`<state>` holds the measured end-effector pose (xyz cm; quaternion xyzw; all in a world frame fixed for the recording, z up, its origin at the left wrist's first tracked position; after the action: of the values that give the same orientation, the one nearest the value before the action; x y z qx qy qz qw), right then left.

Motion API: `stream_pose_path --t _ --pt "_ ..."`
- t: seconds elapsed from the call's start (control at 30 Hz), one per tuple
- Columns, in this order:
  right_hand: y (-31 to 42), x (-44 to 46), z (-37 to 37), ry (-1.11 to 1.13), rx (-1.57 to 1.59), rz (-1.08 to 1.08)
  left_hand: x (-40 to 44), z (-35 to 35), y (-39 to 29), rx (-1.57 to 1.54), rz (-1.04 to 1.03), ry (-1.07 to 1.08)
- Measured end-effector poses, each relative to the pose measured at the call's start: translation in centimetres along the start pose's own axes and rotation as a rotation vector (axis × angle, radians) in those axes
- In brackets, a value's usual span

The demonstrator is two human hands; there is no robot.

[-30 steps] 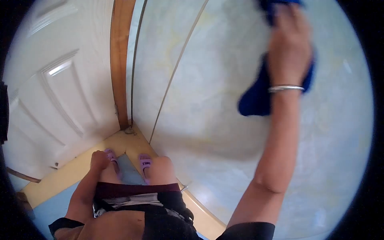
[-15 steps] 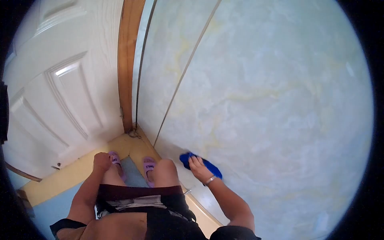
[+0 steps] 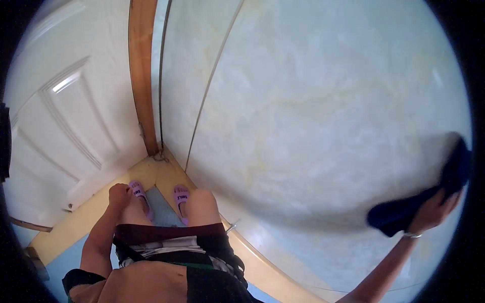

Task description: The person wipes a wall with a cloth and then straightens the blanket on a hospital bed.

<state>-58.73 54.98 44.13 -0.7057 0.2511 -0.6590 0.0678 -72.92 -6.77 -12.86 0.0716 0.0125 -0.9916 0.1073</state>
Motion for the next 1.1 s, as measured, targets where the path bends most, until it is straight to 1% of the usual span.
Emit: stream_pose_path --t 0.03,0.07,0.13,0.17,0.2,0.23,0.27,0.3,0.33,0.37,0.4,0.43,0.47,0.5,0.53,0.6,0.67,0.7,0.73,0.77,0.8,0.83,0.87,0.9,0.93,0.97,1.0,1.03,1.07,1.1 --pt "-5.0 0.8 0.1 -0.064 -0.129 -0.081 -0.1 0.0 -0.1 0.003 0.013 0.0" --pt "-6.4 1.6 -0.2 -0.064 -0.148 -0.219 0.0 -0.3 -0.2 0.001 0.009 0.005" --pt "-5.7 1.3 -1.5 -0.081 -0.235 -0.088 0.0 -0.4 -0.1 -0.018 0.011 -0.033" --pt "-1.3 0.9 -1.9 -0.082 -0.048 0.036 0.0 -0.3 -0.2 -0.017 0.013 -0.032" --pt "2.3 -0.2 -2.5 0.014 0.024 0.058 -0.2 0.2 -0.2 -0.009 0.022 -0.06" --pt "8.2 -1.1 -2.9 0.122 0.1 0.078 -0.5 0.8 0.0 0.002 0.027 -0.086" --pt "10.9 -3.9 -3.5 0.187 0.184 0.15 -0.4 0.6 0.2 0.007 0.023 -0.081" --pt "13.9 -7.4 -4.2 0.26 0.158 0.183 -0.2 0.4 0.6 -0.018 0.054 -0.083" --pt "17.2 -10.0 -3.8 0.29 0.418 0.243 -0.2 0.1 0.9 -0.043 0.086 -0.085" --pt "20.0 -13.3 -4.0 0.346 0.536 0.269 -0.2 -0.1 0.8 -0.042 0.084 -0.082" --pt "22.6 -16.8 -4.5 0.603 0.542 0.227 -0.2 -0.2 0.9 -0.031 0.092 -0.079" --pt "26.2 -18.1 -4.7 0.789 0.731 0.178 -0.2 -0.3 1.1 -0.022 0.101 -0.077" --pt "28.7 -20.8 -4.8 0.93 1.028 0.061 -0.3 -0.1 1.2 -0.02 0.105 -0.08" --pt "31.0 -24.6 -4.3 1.056 1.1 0.076 -0.4 0.0 1.0 -0.019 0.09 -0.069" --pt "32.8 -29.4 -2.6 1.027 1.073 0.372 -0.5 0.1 0.8 -0.022 0.076 -0.059" --pt "33.8 -35.5 -1.2 1.293 1.161 0.289 -0.7 0.4 0.7 0.009 0.085 -0.041" --pt "33.4 -37.2 0.7 1.316 1.189 0.46 -0.9 0.4 0.8 0.036 0.092 -0.019" --pt "33.1 -37.3 1.0 1.346 1.168 0.527 -0.8 0.3 1.2 0.072 0.111 0.005" --pt "32.0 -37.1 1.1 1.346 1.164 0.53 -0.8 0.2 1.4 0.11 0.129 0.026" --pt "30.7 -34.3 1.3 1.267 1.16 0.481 -0.4 -0.4 1.8 0.105 0.127 0.023" --pt "29.0 -31.0 1.4 1.188 1.154 0.437 0.5 -2.0 2.5 0.147 0.11 0.069" --pt "25.9 -26.7 0.7 1.156 1.03 0.382 0.7 -3.3 2.4 0.184 0.086 0.119" --pt "22.7 -22.6 0.0 1.12 0.912 0.319 0.6 -3.1 2.0 0.182 0.077 0.12" --pt "19.3 -20.2 -0.9 1.088 0.691 0.151 0.7 -2.6 1.7 0.178 0.053 0.156" --pt "16.0 -17.5 -3.0 1.559 0.155 -0.177 0.6 -2.2 1.3 0.175 0.032 0.192" --pt "10.5 -16.5 -0.8 0.676 0.381 0.264 0.6 -1.6 1.0 0.174 0.027 0.192" --pt "7.3 -12.2 -0.4 0.49 0.326 0.147 0.5 -0.8 0.3 0.139 0.002 0.167" --pt "4.0 -8.8 -0.2 0.287 0.307 0.195 0.3 -0.3 -0.3 0.103 -0.022 0.144" --pt "3.4 -3.7 0.0 0.214 0.205 0.152 0.0 -0.1 -0.8 0.099 -0.021 0.146" --pt "2.0 0.1 0.0 0.111 0.126 0.059 -0.1 0.2 -1.3 0.088 -0.041 0.133"
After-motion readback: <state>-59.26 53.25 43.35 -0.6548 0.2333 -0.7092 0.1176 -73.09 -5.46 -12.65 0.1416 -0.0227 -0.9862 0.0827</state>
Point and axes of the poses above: each hand's wrist, its own x-axis towards the middle knuckle, its own z-axis out of the back of the hand, y = z × x, the point moved 7 cm from there along x, towards the middle knuckle, and after that the axes turned 14 degrees about x, right-handed, at the moved point
